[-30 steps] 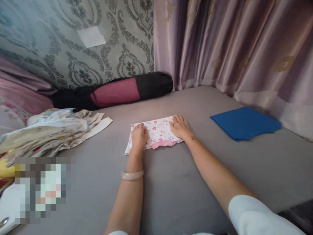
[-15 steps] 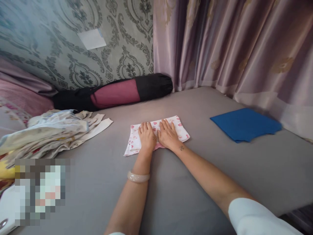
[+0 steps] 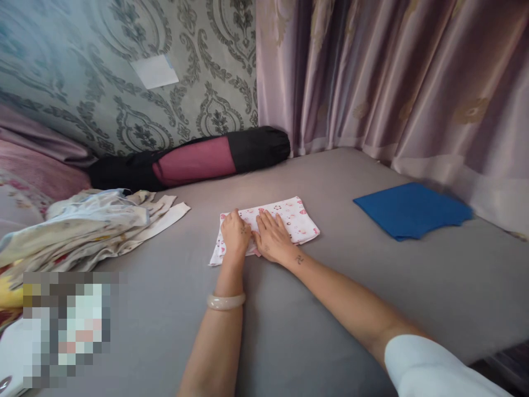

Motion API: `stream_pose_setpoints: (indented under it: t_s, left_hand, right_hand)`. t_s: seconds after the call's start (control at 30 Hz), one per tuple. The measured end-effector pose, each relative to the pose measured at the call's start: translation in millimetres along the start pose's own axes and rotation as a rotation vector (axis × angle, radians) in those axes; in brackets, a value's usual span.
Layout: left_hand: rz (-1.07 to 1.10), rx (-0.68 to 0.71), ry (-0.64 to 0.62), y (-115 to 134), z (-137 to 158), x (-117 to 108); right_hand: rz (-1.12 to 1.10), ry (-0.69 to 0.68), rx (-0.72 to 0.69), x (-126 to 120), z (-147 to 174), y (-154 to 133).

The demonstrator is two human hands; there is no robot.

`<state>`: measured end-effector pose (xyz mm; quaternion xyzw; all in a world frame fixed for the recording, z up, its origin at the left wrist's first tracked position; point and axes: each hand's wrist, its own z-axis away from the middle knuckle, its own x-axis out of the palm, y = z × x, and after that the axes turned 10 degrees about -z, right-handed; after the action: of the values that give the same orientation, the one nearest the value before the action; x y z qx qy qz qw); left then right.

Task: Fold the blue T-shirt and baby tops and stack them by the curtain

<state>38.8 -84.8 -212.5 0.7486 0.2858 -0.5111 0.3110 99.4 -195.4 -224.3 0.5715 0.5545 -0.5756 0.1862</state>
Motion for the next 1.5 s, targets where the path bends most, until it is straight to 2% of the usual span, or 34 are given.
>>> stream_pose_setpoints:
  t_s: [0.2, 0.33, 0.4, 0.5, 0.6, 0.7, 0.9, 1.07, 1.17, 1.37, 1.5]
  left_hand:
    - [-0.013, -0.109, -0.026, -11.0, -2.7, -6.3]
    - [-0.051, -0.194, -0.025, -20.3, -3.5, -10.3]
    - [-0.07, -0.27, -0.018, -26.9, -4.3, -12.2]
    - [-0.061, -0.375, -0.058, -37.9, -6.1, -15.5]
    - [-0.004, -0.416, -0.173, -47.9, -8.4, -19.0]
    - [0.041, -0.447, -0.27, -54.5, -10.8, -22.2]
    - [0.05, -0.451, -0.365, -58.9, -13.4, -27.9]
    - [0.082, -0.441, -0.421, -62.7, -17.2, -26.8]
    - [0.113, -0.434, -0.427, -65.9, -18.4, -26.2]
    - [0.22, -0.374, -0.411, -72.3, -17.4, -30.8]
    - [0.278, -0.355, -0.41, -78.9, -21.1, -26.1]
  right_hand:
    - [-0.035, -0.033, 0.028, 7.5, 3.3, -1.0]
    - [-0.114, -0.049, 0.057, -12.0, -9.1, 5.4]
    - [-0.152, 0.021, 0.154, -31.6, -18.4, 16.8]
    - [-0.119, 0.118, 0.425, -63.4, -28.8, 47.5]
    - [-0.087, 0.101, 0.675, -83.0, -30.1, 83.2]
    - [-0.114, 0.0, 0.784, -84.0, -26.2, 105.4]
    - [-0.05, -0.068, 0.751, -68.6, -24.5, 104.7]
    - [-0.057, -0.097, 0.676, -68.0, -25.9, 101.8]
    - [-0.177, -0.073, 0.7, -68.2, -27.8, 104.7]
    - [-0.696, 0.002, 0.839, -72.7, -28.7, 109.4]
    - [-0.788, -0.009, 0.871, -85.7, -22.0, 105.8]
